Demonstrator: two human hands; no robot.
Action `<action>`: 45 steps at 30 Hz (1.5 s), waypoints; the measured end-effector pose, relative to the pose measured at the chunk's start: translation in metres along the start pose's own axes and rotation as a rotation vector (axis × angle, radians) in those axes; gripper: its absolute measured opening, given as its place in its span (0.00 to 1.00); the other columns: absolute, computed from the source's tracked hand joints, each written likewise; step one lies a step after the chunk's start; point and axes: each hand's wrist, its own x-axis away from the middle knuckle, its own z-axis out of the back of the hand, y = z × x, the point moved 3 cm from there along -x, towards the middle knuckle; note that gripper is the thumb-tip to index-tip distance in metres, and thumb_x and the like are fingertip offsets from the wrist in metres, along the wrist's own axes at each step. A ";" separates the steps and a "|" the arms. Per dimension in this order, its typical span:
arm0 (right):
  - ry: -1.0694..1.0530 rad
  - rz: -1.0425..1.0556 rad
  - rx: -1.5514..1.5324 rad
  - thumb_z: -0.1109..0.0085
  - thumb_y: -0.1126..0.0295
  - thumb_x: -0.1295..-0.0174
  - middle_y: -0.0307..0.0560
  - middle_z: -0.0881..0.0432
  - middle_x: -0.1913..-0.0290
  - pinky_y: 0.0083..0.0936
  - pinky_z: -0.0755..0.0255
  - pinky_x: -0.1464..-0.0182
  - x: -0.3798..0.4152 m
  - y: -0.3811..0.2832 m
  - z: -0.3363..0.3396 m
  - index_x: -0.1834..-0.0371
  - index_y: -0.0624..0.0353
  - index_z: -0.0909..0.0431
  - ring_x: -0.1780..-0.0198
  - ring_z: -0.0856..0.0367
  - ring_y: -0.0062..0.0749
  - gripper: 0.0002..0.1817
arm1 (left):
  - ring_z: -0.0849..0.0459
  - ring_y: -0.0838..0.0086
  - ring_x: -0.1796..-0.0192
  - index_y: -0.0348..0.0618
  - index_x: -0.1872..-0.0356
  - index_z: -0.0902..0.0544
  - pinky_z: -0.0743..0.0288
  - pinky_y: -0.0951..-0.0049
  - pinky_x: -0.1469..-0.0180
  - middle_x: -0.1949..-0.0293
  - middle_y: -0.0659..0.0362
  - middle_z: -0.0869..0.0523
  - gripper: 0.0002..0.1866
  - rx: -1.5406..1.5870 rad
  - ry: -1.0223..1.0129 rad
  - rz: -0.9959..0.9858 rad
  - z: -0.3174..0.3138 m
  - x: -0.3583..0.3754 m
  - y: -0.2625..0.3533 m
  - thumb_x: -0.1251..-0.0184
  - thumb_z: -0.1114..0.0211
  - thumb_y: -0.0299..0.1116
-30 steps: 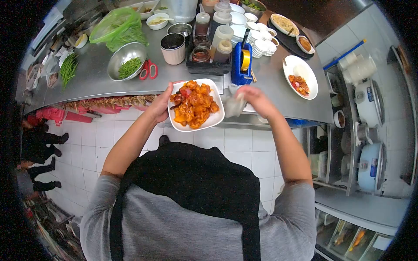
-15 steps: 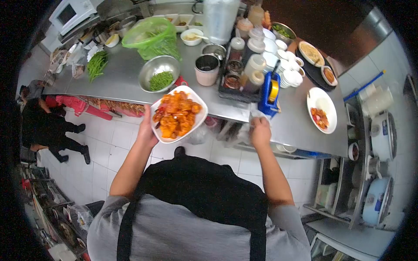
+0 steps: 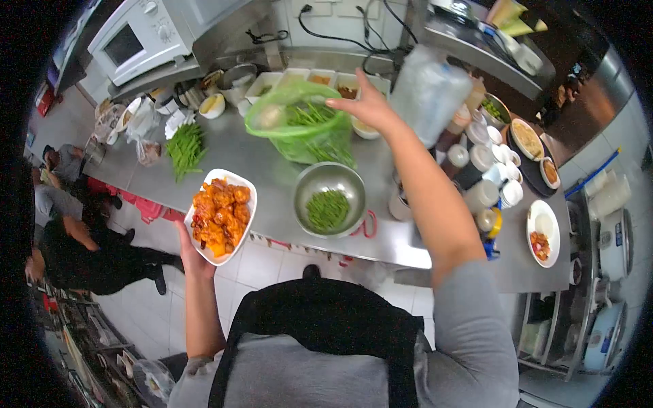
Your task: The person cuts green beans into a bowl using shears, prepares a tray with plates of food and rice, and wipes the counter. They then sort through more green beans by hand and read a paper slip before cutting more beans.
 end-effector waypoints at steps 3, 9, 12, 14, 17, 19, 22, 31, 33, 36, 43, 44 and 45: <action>-0.255 -0.110 0.151 0.40 0.61 0.48 0.58 0.23 0.52 0.32 0.30 0.50 -0.047 -0.010 -0.057 0.41 0.63 0.35 0.50 0.23 0.43 0.31 | 0.34 0.61 0.37 0.40 0.37 0.40 0.40 0.62 0.36 0.38 0.52 0.34 0.35 -0.018 -0.030 0.037 0.000 -0.040 0.025 0.33 0.61 0.60; -0.999 0.385 0.838 0.47 0.73 0.54 0.60 0.19 0.68 0.39 0.25 0.64 0.042 -0.068 -0.130 0.70 0.65 0.19 0.65 0.18 0.47 0.10 | 0.34 0.62 0.37 0.41 0.37 0.40 0.39 0.62 0.36 0.38 0.52 0.34 0.34 -0.048 -0.104 0.064 -0.004 -0.128 0.060 0.32 0.63 0.59; -1.122 0.359 0.825 0.48 0.71 0.52 0.59 0.19 0.68 0.39 0.25 0.64 0.014 -0.137 -0.093 0.69 0.64 0.19 0.65 0.19 0.47 0.11 | 0.34 0.62 0.37 0.42 0.37 0.40 0.39 0.62 0.36 0.38 0.53 0.34 0.33 -0.070 -0.137 0.033 -0.005 -0.170 0.064 0.32 0.63 0.58; -0.981 0.261 0.758 0.48 0.71 0.52 0.57 0.19 0.67 0.39 0.25 0.63 -0.036 -0.147 -0.089 0.69 0.64 0.19 0.63 0.19 0.48 0.11 | 0.35 0.63 0.36 0.43 0.37 0.40 0.40 0.62 0.36 0.38 0.54 0.34 0.32 -0.067 -0.133 0.035 -0.002 -0.200 0.060 0.32 0.63 0.58; -0.502 0.012 0.623 0.50 0.72 0.49 0.55 0.18 0.63 0.41 0.25 0.61 -0.137 -0.064 -0.117 0.69 0.62 0.19 0.60 0.19 0.49 0.10 | 0.35 0.63 0.36 0.43 0.36 0.41 0.41 0.61 0.36 0.38 0.54 0.35 0.34 -0.076 -0.112 0.031 -0.004 -0.240 0.050 0.33 0.62 0.60; -0.478 -0.192 0.717 0.53 0.72 0.46 0.56 0.19 0.60 0.41 0.26 0.59 -0.179 0.019 -0.156 0.67 0.62 0.20 0.58 0.20 0.50 0.11 | 0.36 0.63 0.35 0.43 0.36 0.42 0.41 0.61 0.35 0.37 0.54 0.35 0.36 -0.053 -0.106 0.083 -0.014 -0.267 0.042 0.35 0.61 0.61; -0.405 -0.288 0.724 0.55 0.71 0.43 0.54 0.20 0.57 0.38 0.26 0.55 -0.181 0.068 -0.192 0.63 0.60 0.21 0.54 0.21 0.47 0.12 | 0.34 0.63 0.37 0.43 0.37 0.40 0.39 0.60 0.36 0.38 0.54 0.34 0.37 -0.005 -0.097 0.088 -0.025 -0.303 0.026 0.37 0.59 0.63; -0.422 -0.396 0.813 0.48 0.74 0.48 0.56 0.20 0.57 0.34 0.27 0.53 -0.183 0.060 -0.174 0.61 0.62 0.22 0.55 0.21 0.45 0.12 | 0.29 0.63 0.41 0.45 0.36 0.41 0.33 0.60 0.40 0.39 0.55 0.32 0.32 -0.183 -0.129 0.114 -0.077 -0.382 -0.027 0.32 0.63 0.59; -0.325 -0.263 0.877 0.49 0.74 0.48 0.56 0.20 0.57 0.35 0.26 0.54 -0.180 0.082 -0.178 0.62 0.63 0.21 0.56 0.20 0.45 0.11 | 0.29 0.63 0.41 0.44 0.36 0.42 0.32 0.60 0.41 0.39 0.55 0.33 0.34 -0.179 -0.143 0.145 -0.090 -0.390 -0.035 0.33 0.63 0.60; -0.237 -0.168 0.944 0.51 0.73 0.46 0.56 0.21 0.56 0.35 0.25 0.55 -0.173 0.093 -0.187 0.65 0.64 0.20 0.57 0.20 0.44 0.11 | 0.28 0.63 0.41 0.44 0.36 0.43 0.31 0.61 0.43 0.39 0.55 0.33 0.36 -0.143 -0.157 0.173 -0.101 -0.395 -0.045 0.34 0.63 0.62; -0.357 -0.242 0.836 0.52 0.70 0.46 0.56 0.19 0.63 0.37 0.24 0.59 -0.170 0.083 -0.211 0.69 0.63 0.19 0.59 0.19 0.44 0.12 | 0.27 0.63 0.44 0.57 0.37 0.48 0.27 0.58 0.50 0.41 0.58 0.32 0.31 -0.228 -0.042 0.105 -0.108 -0.399 -0.051 0.35 0.61 0.63; -0.334 -0.276 0.776 0.52 0.70 0.46 0.56 0.19 0.64 0.38 0.24 0.59 -0.169 0.083 -0.214 0.70 0.63 0.19 0.60 0.19 0.45 0.12 | 0.26 0.64 0.45 0.58 0.37 0.47 0.27 0.58 0.51 0.42 0.58 0.32 0.30 -0.226 -0.036 0.099 -0.109 -0.400 -0.051 0.34 0.61 0.62; -0.314 -0.309 0.716 0.51 0.69 0.47 0.56 0.18 0.65 0.38 0.24 0.60 -0.167 0.085 -0.217 0.71 0.63 0.19 0.60 0.19 0.45 0.11 | 0.26 0.64 0.45 0.59 0.38 0.47 0.27 0.59 0.52 0.42 0.59 0.32 0.29 -0.224 -0.028 0.094 -0.109 -0.401 -0.052 0.34 0.61 0.62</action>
